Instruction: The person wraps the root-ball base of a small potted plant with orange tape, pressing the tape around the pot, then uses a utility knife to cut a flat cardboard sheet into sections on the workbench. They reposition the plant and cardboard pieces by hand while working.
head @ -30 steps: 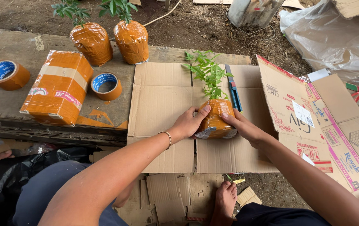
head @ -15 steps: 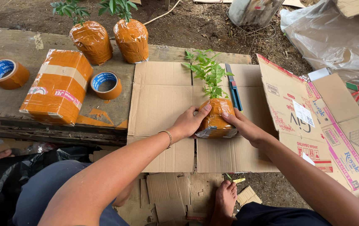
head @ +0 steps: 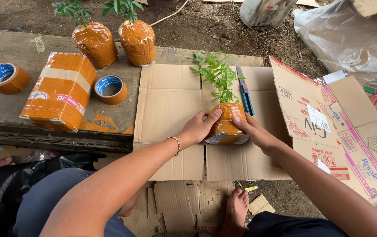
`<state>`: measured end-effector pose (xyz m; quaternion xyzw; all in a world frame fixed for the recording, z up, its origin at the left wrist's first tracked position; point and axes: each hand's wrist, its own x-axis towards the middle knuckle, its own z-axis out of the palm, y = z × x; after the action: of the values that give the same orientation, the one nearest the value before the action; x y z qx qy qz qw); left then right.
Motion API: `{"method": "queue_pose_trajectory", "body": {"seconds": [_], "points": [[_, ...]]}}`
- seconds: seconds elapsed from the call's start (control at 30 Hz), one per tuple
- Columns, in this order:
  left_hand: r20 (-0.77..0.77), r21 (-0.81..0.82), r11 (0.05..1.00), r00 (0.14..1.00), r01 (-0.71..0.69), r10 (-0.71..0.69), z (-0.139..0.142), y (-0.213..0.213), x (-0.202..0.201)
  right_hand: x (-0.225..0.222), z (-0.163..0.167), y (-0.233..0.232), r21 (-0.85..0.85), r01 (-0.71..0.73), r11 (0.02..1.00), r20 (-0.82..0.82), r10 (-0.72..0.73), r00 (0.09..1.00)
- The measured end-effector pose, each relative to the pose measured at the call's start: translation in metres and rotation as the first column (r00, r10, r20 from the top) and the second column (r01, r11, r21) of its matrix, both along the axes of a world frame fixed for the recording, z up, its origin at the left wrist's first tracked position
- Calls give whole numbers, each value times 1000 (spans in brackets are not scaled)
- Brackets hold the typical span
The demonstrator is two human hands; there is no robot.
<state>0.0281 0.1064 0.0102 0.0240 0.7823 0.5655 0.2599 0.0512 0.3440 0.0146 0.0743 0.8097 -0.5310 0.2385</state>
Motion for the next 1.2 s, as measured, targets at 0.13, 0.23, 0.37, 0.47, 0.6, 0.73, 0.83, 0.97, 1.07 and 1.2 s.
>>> {"method": "queue_pose_trajectory", "body": {"seconds": [0.13,0.23,0.37,0.47,0.6,0.73,0.83,0.97,1.07,1.2], "points": [[-11,21,1000,1000,-3,3,1,0,0,2,4,-3,-20,16,1000,-14,-16,1000],[-31,-59,996,998,60,-62,-2,-2,-2,3,7,-4,-42,40,998,21,-39,999],[-476,-256,967,872,-16,-112,-11,-12,-9,4,7,-4,-41,48,998,-27,-49,998],[-579,-529,828,792,-185,-193,-18,-26,-16,7,5,-3,-72,45,996,-42,-49,998],[-502,-783,611,696,-115,-513,-20,-37,-23,7,5,-3,-72,57,996,-20,-59,998],[-403,-814,581,745,-26,-531,-18,-32,-25,5,9,1,-42,38,998,-30,-39,999],[-396,-805,594,753,-10,-525,-17,-25,-27,2,9,7,-51,43,998,-28,-44,999],[-401,-789,614,750,8,-526,-19,-11,-28,4,6,23,-80,54,995,-45,-58,997],[-399,-785,619,748,20,-531,-15,-2,-33,1,5,33,-72,78,994,-43,-82,996],[-379,-788,613,741,56,-555,-16,7,-45,0,5,37,-94,128,987,-46,-133,990]]}}
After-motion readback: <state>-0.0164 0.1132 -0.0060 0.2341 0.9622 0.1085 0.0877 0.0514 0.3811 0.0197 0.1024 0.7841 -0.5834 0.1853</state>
